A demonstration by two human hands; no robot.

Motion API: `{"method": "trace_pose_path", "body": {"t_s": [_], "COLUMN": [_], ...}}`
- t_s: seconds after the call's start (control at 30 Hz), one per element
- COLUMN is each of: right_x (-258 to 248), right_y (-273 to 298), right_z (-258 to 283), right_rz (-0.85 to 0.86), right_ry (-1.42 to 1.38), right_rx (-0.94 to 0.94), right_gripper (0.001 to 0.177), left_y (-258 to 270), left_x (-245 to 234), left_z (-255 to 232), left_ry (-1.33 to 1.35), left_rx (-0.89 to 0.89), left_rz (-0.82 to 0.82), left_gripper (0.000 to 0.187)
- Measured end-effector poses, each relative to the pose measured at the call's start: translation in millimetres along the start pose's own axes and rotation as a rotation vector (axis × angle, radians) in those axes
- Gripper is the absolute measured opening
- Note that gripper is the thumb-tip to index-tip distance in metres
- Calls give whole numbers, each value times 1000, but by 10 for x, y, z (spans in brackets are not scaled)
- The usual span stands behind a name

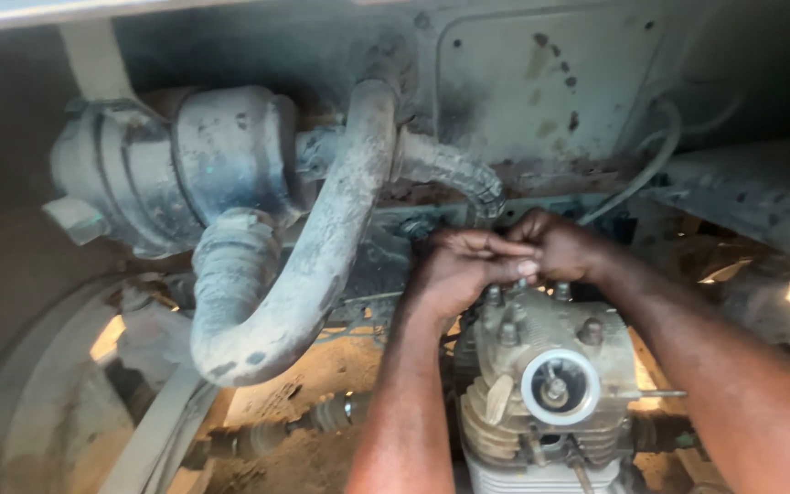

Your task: Tightening bolts on the engine head of an auto-rickshaw using a wrench.

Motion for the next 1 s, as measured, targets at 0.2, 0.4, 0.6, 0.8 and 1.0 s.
{"method": "trace_pose_path", "body": {"t_s": [0.2,0.4,0.6,0.8,1.0], "right_x": [-150,-228,-176,-234,-201], "right_y": [243,263,361,210,343], "right_z": [9,-50,24,-90,41], "right_rz": [-151,-178,-185,-109,-206], "right_ry": [152,239,243,195,376], "right_rx": [-126,-121,-162,-196,65], "right_gripper": [14,18,27,25,21], "left_y": [10,39,17,53,10], "left_x": [8,-42,-13,5,-18], "left_z": [-4,-56,33,-10,45], "left_ry": [-7,-92,83,56,92], "left_rx": [-64,-46,-48,-81,-76], "left_rz": [-39,-78,-30,-46,-28], "left_gripper": [25,24,22,22,22]}}
Point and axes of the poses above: each hand's wrist, its own y-axis away from the middle knuckle, its own x-axis out of the palm, z = x × y, the point moved 7 cm from there along -y, towards the middle knuckle, and after that the axes turned 3 degrees about -z, right-handed, at the moved point
